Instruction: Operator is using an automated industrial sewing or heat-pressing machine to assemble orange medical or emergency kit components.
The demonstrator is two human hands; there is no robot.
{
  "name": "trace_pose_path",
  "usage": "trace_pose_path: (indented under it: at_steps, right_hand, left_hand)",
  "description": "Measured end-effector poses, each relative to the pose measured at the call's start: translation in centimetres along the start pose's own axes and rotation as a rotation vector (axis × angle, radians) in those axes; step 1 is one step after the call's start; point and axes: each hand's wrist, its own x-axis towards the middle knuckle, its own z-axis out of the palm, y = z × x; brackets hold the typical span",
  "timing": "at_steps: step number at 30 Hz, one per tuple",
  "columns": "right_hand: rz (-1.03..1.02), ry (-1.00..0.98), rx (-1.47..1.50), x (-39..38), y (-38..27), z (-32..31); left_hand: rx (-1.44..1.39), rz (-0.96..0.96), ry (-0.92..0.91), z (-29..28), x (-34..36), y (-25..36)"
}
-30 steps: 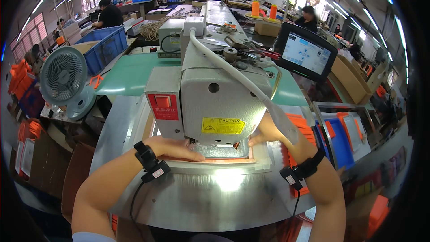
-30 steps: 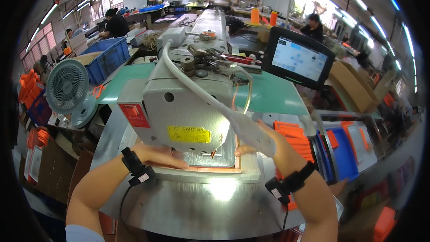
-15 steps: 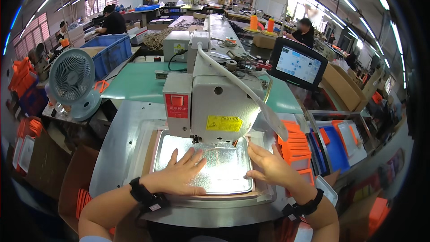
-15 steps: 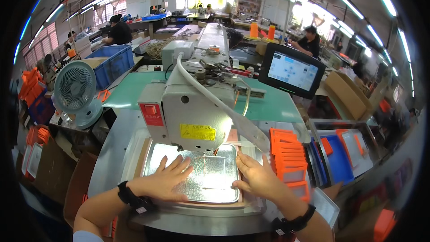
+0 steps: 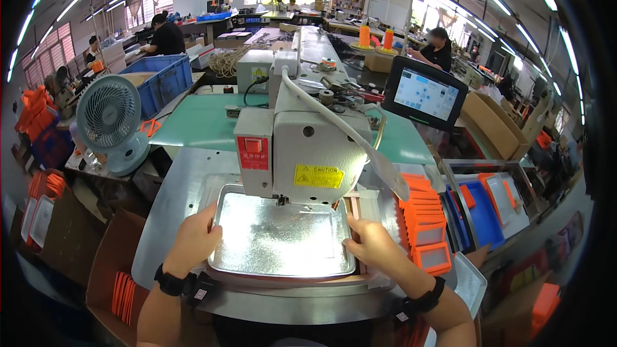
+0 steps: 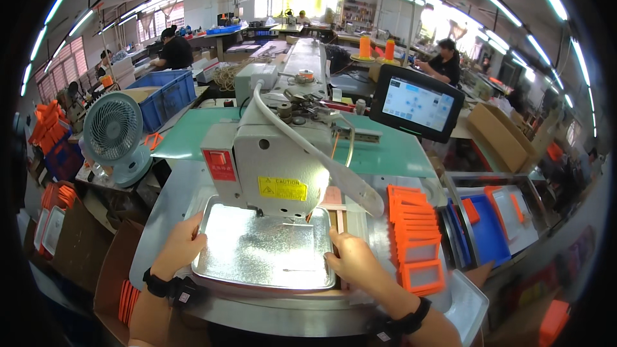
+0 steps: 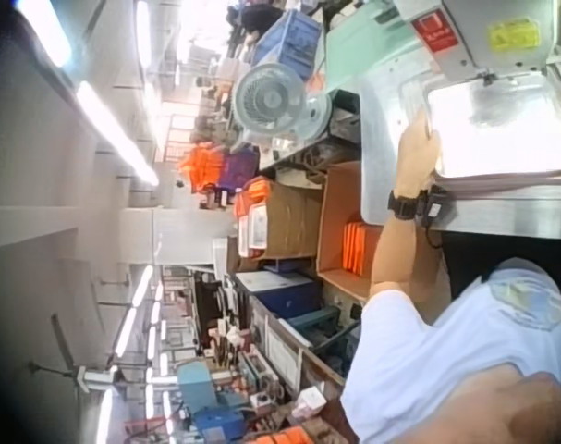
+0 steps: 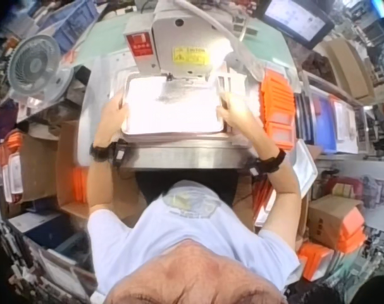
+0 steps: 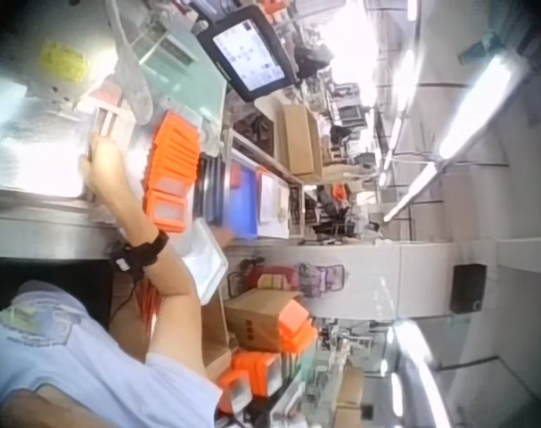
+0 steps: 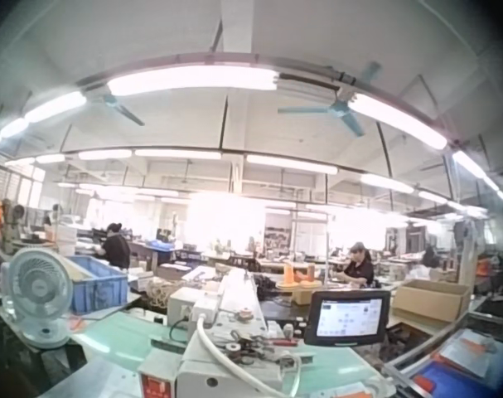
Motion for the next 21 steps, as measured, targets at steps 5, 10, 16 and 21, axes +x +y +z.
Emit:
trace_pose_path:
  at_steps: [5, 10, 16, 21]
  right_hand:
    - [-0.020, -0.067, 0.041, 1.7, -0.8, 0.8]
    - [-0.017, -0.135, 0.189, 3.1, -0.7, 1.9]
    - [0.028, -0.145, 0.270, 3.2, -2.6, 2.5]
    - [-0.132, -0.158, 0.256, 3.5, -2.3, 4.4]
  left_hand:
    - [-0.539, -0.020, 0.072, -1.0, -3.3, -1.2]
    - [-1.426, 0.140, 0.165, 2.1, -9.5, 4.7]
    - [-1.185, 0.188, 0.504, 7.6, -9.0, 9.6]
    - [-1.180, -0.185, 0.394, 9.6, -8.0, 6.4]
